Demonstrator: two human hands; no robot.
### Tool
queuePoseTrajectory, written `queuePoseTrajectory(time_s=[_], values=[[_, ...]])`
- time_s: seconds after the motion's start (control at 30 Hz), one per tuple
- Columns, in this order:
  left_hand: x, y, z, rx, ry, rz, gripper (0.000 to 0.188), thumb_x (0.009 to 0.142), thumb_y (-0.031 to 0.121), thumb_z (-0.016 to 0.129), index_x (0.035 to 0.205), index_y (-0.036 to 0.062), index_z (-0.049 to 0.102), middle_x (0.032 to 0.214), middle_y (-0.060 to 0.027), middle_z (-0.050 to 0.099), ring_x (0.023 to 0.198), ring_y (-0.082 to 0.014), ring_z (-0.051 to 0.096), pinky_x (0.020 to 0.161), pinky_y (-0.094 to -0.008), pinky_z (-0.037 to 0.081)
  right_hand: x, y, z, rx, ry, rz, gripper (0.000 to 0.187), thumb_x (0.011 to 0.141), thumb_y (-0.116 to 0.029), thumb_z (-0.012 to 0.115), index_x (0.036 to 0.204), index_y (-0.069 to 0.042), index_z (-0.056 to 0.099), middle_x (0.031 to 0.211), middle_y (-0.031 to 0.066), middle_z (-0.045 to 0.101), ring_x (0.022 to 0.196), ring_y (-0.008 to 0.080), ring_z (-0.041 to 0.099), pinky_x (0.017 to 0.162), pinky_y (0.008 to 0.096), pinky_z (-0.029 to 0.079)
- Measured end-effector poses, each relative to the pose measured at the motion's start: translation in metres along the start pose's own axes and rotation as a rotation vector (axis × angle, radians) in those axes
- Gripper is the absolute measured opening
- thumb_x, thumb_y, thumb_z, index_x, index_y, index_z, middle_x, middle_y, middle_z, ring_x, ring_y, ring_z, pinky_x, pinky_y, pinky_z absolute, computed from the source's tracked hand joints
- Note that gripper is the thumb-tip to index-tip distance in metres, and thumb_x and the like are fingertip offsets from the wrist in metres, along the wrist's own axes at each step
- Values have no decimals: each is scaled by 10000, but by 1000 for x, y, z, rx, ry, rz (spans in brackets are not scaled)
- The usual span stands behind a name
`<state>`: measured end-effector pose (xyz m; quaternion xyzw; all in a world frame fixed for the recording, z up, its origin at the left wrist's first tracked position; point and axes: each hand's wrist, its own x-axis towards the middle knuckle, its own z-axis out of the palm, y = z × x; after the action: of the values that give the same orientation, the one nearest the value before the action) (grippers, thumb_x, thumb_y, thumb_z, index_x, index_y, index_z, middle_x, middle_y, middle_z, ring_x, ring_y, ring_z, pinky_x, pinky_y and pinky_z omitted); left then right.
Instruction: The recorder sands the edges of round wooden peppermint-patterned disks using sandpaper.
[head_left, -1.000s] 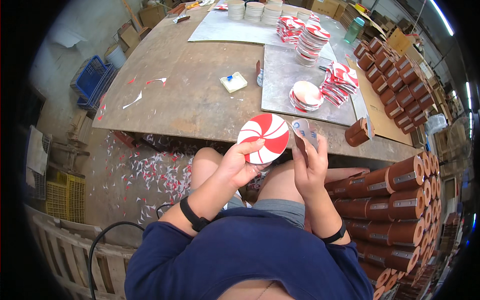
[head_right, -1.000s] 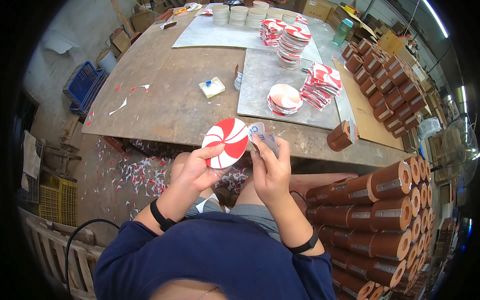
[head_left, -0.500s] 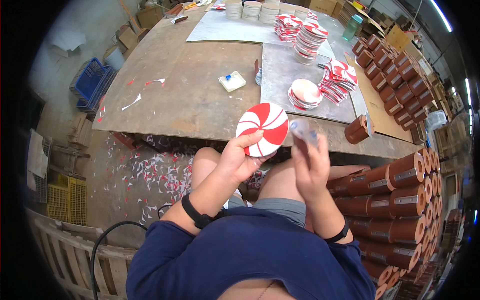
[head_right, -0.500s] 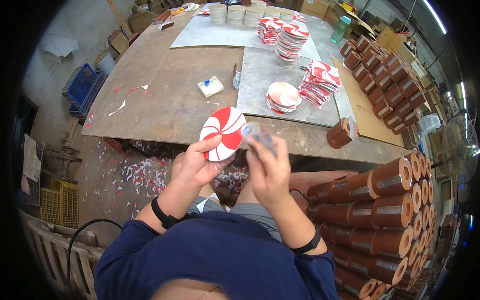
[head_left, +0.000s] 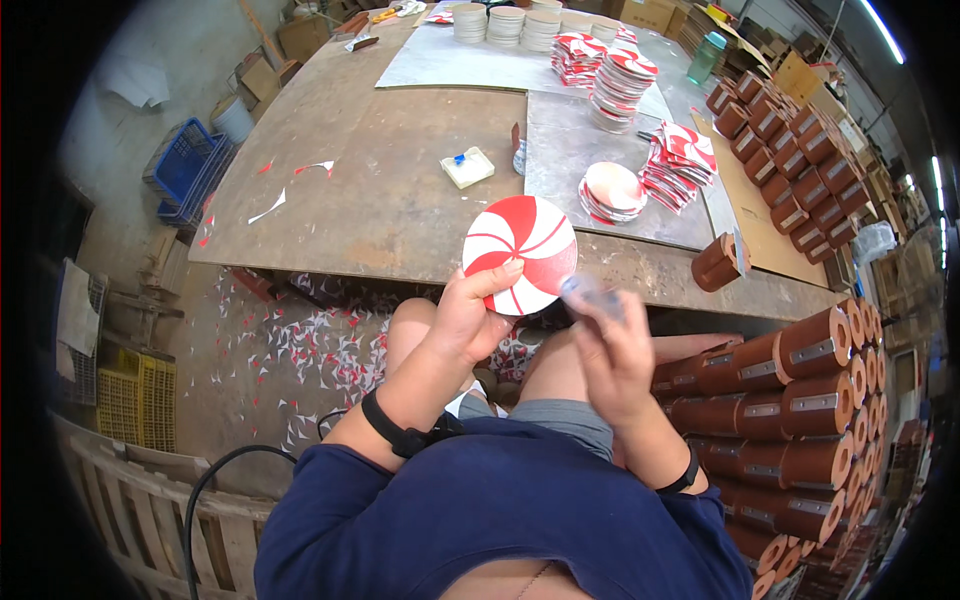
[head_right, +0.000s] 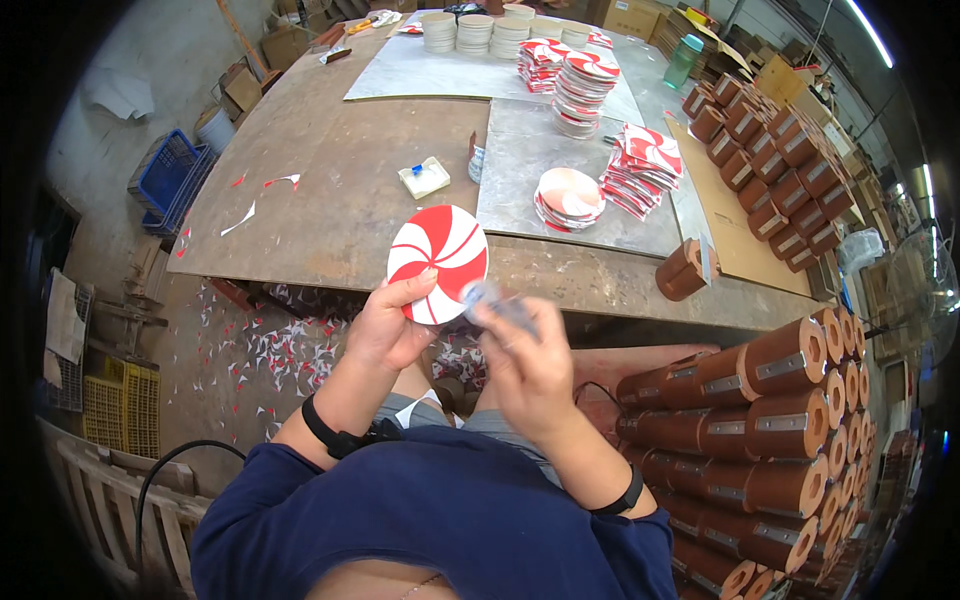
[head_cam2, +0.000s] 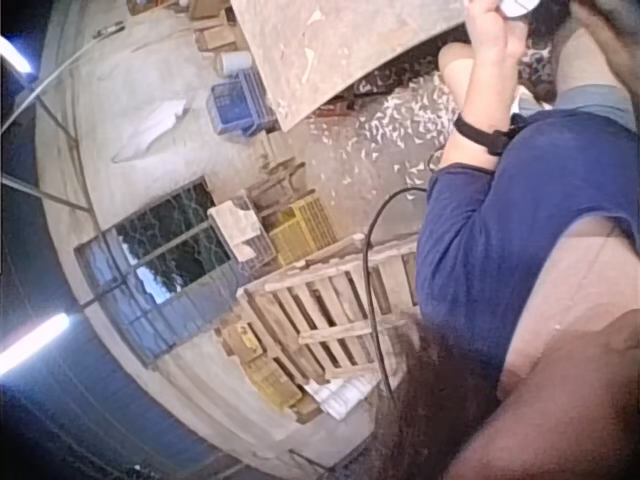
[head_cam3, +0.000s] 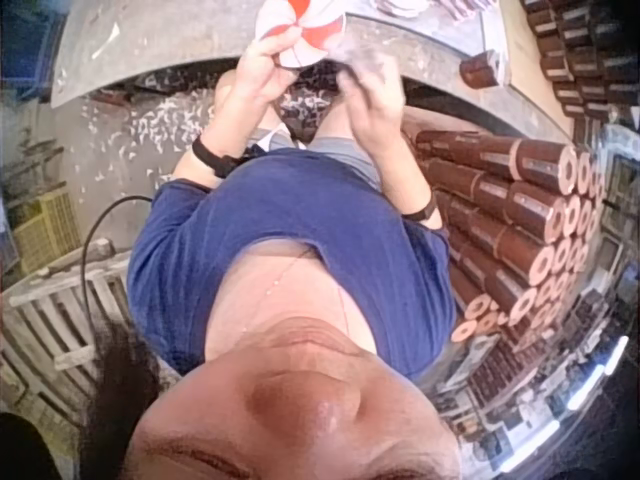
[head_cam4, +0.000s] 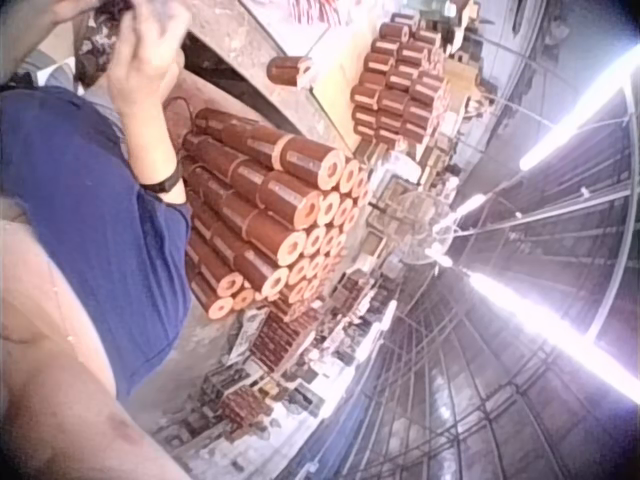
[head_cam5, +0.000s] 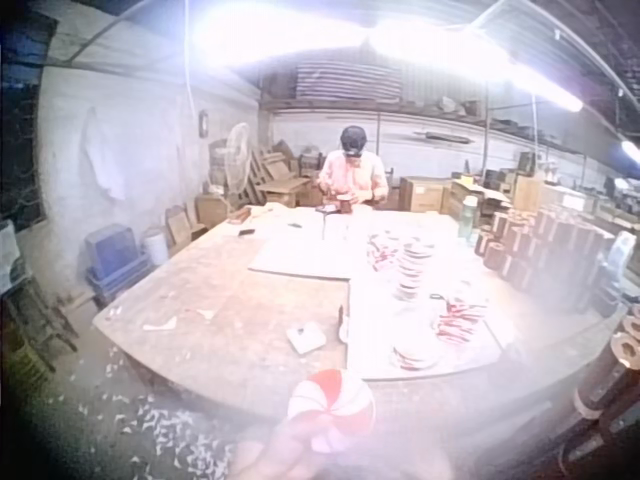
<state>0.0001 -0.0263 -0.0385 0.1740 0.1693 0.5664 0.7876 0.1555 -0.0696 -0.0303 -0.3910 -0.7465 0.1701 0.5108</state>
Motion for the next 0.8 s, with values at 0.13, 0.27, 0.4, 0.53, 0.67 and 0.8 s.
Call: queuePoseTrajectory(time_s=[0.13, 0.27, 0.4, 0.53, 0.67, 0.8], values=[[-2, -1, 3, 45, 15, 37, 366, 756, -3, 523, 1102, -52, 414, 1045, -154, 520, 959, -228, 528, 836, -358, 438, 17, 2, -8, 100, 100, 74, 247, 759, 39, 509, 1004, 33, 536, 967, 154, 460, 818, 216, 516, 699, 258, 417], [-4, -2, 4, 48, 14, 21, 368, 757, 0, 521, 1104, -50, 410, 1035, -152, 524, 957, -229, 529, 836, -359, 437, 13, 3, 1, -32, 123, -32, 265, 761, 22, 511, 1023, 1, 545, 976, 167, 460, 833, 233, 519, 690, 269, 423], [2, -1, -6, -2, 34, -8, 362, 766, 5, 507, 1108, -51, 402, 1047, -162, 515, 956, -245, 527, 842, -364, 431, -2, 0, 3, -177, 7, -49, 307, 690, 8, 569, 982, -82, 591, 904, 138, 501, 719, 256, 561, 594, 286, 453], [1, 1, -4, -6, -17, 6, 371, 769, 7, 509, 1117, -48, 396, 1059, -156, 512, 965, -238, 525, 843, -363, 429, 0, -8, 0, -77, 7, -50, 317, 685, 40, 563, 980, -73, 587, 894, 129, 483, 721, 227, 546, 607, 271, 440], [-1, -3, 6, 8, 7, 20, 380, 764, 3, 515, 1121, -46, 395, 1069, -144, 510, 980, -219, 517, 852, -359, 424, 22, 2, -5, 17, 144, -35, 297, 717, 68, 535, 1005, -5, 551, 926, 158, 457, 800, 249, 508, 675, 278, 421], [2, -7, 11, -22, 2, 32, 379, 765, 2, 511, 1122, -44, 394, 1070, -142, 510, 984, -222, 515, 852, -357, 424, 17, 9, 7, -192, 213, -113, 316, 718, 55, 544, 1030, 2, 541, 936, 175, 439, 808, 279, 510, 680, 294, 430]])
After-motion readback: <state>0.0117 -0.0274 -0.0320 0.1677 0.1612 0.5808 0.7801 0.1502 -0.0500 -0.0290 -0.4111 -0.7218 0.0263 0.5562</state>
